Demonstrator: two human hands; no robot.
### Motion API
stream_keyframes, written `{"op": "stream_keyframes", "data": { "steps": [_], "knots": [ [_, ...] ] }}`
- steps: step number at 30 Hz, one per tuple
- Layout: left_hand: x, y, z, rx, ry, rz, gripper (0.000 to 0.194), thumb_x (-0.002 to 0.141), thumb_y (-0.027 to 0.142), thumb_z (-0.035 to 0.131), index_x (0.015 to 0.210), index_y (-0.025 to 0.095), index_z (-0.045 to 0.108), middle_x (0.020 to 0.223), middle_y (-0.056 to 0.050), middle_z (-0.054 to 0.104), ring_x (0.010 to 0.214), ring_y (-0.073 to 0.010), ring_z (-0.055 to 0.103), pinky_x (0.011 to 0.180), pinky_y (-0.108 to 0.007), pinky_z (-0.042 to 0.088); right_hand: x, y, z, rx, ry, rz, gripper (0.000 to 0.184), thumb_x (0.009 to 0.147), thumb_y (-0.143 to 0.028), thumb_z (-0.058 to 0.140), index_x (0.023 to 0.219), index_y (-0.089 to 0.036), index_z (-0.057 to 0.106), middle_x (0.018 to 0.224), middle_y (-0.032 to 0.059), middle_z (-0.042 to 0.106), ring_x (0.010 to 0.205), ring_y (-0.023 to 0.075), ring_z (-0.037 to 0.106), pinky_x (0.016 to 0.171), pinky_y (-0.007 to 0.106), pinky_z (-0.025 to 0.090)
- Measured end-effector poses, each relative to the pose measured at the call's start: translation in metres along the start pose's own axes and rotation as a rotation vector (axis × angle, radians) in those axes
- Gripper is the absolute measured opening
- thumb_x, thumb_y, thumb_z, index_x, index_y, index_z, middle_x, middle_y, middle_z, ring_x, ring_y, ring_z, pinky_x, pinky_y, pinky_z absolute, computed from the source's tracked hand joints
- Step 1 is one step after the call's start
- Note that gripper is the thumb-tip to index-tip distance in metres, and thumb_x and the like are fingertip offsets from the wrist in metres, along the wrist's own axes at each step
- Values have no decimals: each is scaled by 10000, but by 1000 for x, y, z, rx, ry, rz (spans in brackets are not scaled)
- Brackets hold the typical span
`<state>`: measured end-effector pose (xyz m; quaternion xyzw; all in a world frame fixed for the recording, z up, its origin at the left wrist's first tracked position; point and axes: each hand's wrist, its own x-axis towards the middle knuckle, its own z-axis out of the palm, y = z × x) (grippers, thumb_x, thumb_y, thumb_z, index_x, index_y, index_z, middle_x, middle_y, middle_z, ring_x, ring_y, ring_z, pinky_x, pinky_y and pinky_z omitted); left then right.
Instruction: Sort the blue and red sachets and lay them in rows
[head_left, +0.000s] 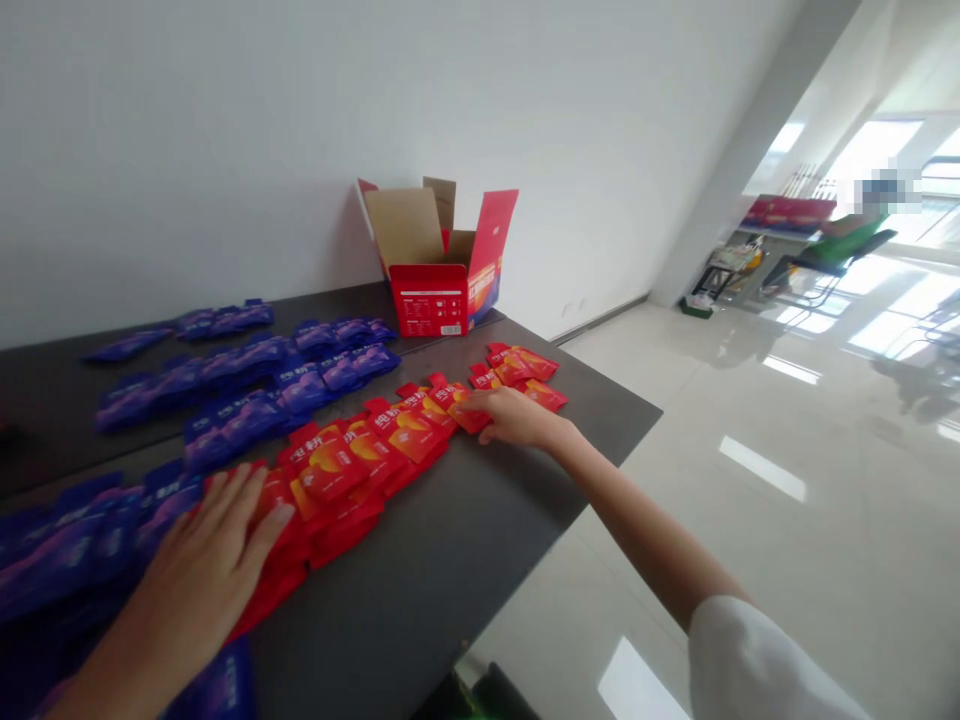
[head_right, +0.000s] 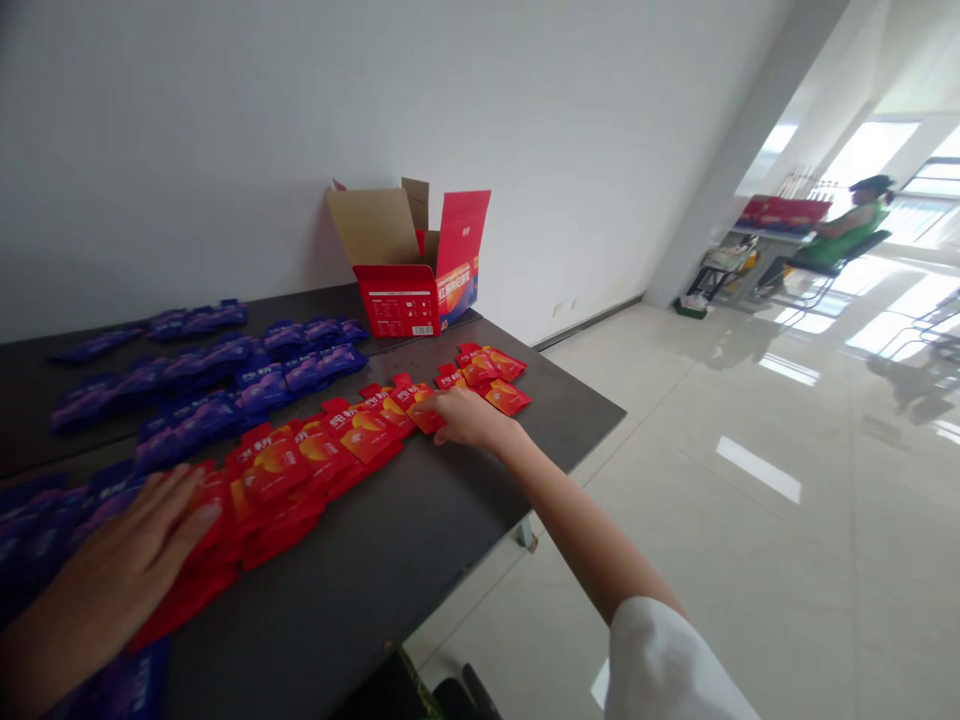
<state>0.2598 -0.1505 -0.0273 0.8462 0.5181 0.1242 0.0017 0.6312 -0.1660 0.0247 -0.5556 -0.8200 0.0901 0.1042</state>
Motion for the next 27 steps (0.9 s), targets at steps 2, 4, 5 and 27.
{"op": "stream_keyframes", "data": {
  "steps": [2,4,5,27],
  "knots": [
    [1,7,-4,-44,-33,-29,599,853,437,208,1314,90,369,1410,-149,367,1331,-291,261,1067,-496,311,5,-1,1,-24,-40,12,582,665,-145,715,1224,-179,556,1090,92,648,987,215,592,818,271,425],
    [2,12,-5,-75,-79,-45,640,855,474,203,1332,68,338,1407,-164,362,1324,-293,277,1065,-500,310,6,0,2,-40,-55,21,542,691,-149,693,1216,-191,564,1015,82,671,924,203,603,773,258,421],
    [2,14,-5,-83,-102,-59,658,850,492,212,1329,60,345,1404,-170,364,1324,-297,276,1069,-503,300,5,1,2,-46,-52,20,512,710,-158,677,1210,-194,568,973,77,679,887,196,608,749,252,418],
    [-6,13,12,-26,-73,-97,689,855,508,137,1369,72,277,1447,-150,294,1361,-276,202,1098,-500,224,12,-9,-21,-526,284,-79,350,899,-66,309,1210,-53,469,1074,184,598,1011,208,566,827,308,476]
  ]
}}
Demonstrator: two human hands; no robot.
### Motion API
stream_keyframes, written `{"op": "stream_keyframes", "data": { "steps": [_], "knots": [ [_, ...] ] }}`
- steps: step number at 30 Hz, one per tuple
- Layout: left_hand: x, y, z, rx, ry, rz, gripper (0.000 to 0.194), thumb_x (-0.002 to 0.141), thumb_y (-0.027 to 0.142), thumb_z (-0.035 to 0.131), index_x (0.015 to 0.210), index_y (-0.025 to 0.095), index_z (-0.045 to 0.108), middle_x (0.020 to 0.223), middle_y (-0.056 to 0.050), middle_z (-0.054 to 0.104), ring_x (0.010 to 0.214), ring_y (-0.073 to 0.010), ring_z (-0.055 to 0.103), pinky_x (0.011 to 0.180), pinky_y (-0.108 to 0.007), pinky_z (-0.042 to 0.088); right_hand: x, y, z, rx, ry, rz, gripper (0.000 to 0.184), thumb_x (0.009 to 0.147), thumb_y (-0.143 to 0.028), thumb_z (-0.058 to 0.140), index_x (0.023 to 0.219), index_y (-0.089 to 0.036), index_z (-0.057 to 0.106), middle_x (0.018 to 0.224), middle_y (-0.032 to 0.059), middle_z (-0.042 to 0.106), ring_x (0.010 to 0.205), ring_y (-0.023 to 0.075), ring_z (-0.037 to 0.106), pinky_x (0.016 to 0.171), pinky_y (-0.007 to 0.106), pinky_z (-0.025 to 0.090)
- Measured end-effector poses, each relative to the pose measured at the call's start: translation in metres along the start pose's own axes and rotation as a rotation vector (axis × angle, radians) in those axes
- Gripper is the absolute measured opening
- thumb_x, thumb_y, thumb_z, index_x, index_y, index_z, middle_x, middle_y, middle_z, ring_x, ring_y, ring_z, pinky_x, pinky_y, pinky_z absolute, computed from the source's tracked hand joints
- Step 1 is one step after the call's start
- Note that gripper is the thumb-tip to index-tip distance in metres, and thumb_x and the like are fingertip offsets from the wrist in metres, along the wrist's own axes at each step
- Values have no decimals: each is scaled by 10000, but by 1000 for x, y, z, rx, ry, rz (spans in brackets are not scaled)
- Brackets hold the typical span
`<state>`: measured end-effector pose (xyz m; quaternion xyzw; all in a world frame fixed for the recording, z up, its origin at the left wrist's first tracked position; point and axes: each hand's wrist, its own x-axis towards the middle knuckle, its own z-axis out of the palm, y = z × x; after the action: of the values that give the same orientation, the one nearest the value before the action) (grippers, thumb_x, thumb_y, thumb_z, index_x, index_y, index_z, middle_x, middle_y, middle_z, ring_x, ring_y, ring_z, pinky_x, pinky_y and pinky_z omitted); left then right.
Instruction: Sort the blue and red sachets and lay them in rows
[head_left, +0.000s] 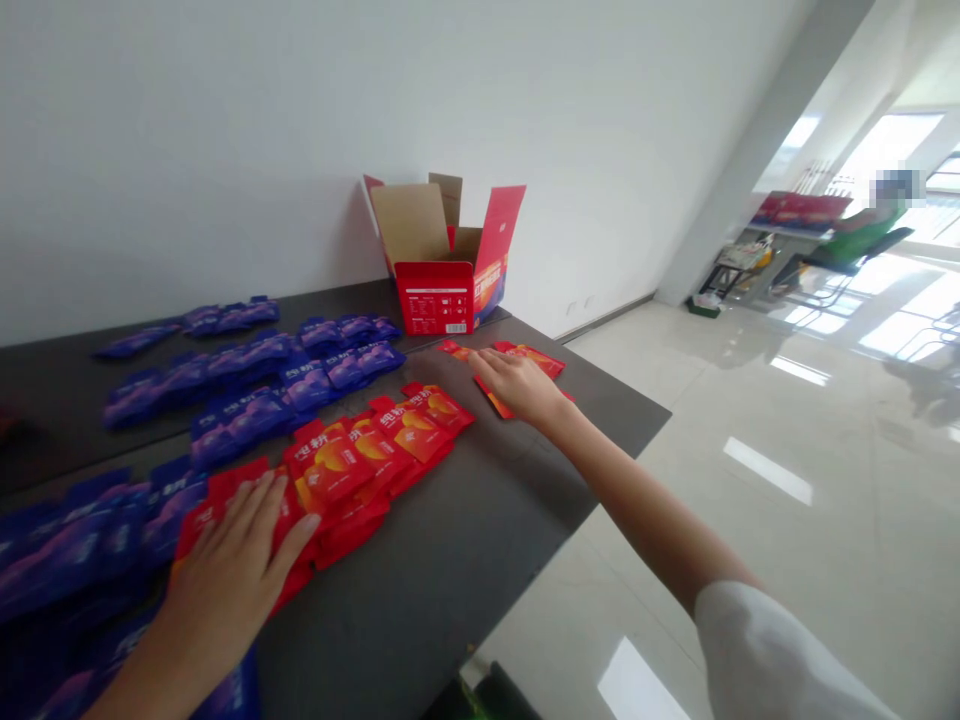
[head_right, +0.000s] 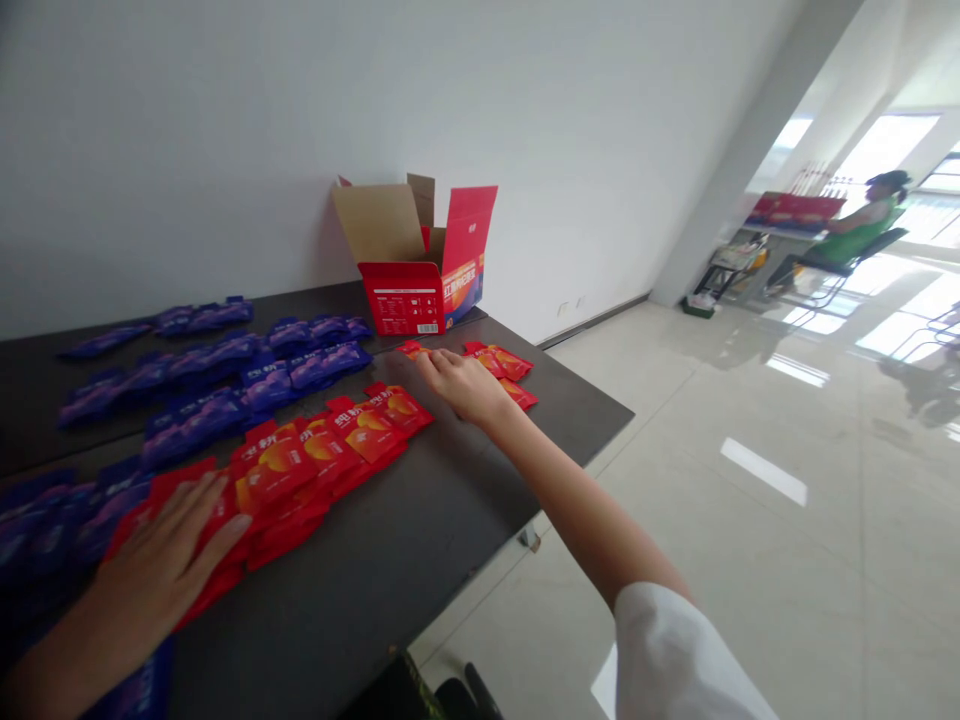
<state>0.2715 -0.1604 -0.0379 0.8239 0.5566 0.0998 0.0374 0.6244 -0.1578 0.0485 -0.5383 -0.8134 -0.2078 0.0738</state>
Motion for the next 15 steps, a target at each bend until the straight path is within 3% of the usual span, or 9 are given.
{"op": "stream_keyframes", "data": {
  "steps": [4,8,11,15],
  "knots": [
    [0,-10,8,49,18,63,658,864,465,95,1360,87,305,1442,-136,309,1365,-259,188,1102,-487,218,6,-3,25,100,-180,-51,362,884,-60,356,1229,-62,466,1053,175,610,986,191,584,821,289,459],
    [0,-10,8,53,35,73,647,869,463,106,1359,90,304,1438,-134,317,1365,-251,189,1103,-476,224,-6,-14,39,289,-210,-70,290,899,-132,395,1143,-99,550,1011,142,637,921,159,604,810,257,441],
    [1,-4,2,22,19,42,651,866,462,137,1356,66,299,1439,-141,312,1364,-253,187,1113,-474,209,-12,-12,36,437,-148,-28,282,920,-276,409,1056,-125,605,959,110,664,863,158,622,786,255,441],
    [3,-2,-4,-9,-31,1,679,844,482,174,1351,49,304,1434,-142,318,1356,-257,202,1112,-473,217,4,1,35,513,0,80,366,912,-401,409,1061,-151,631,1175,129,599,1128,214,538,888,281,405]
  ]
}}
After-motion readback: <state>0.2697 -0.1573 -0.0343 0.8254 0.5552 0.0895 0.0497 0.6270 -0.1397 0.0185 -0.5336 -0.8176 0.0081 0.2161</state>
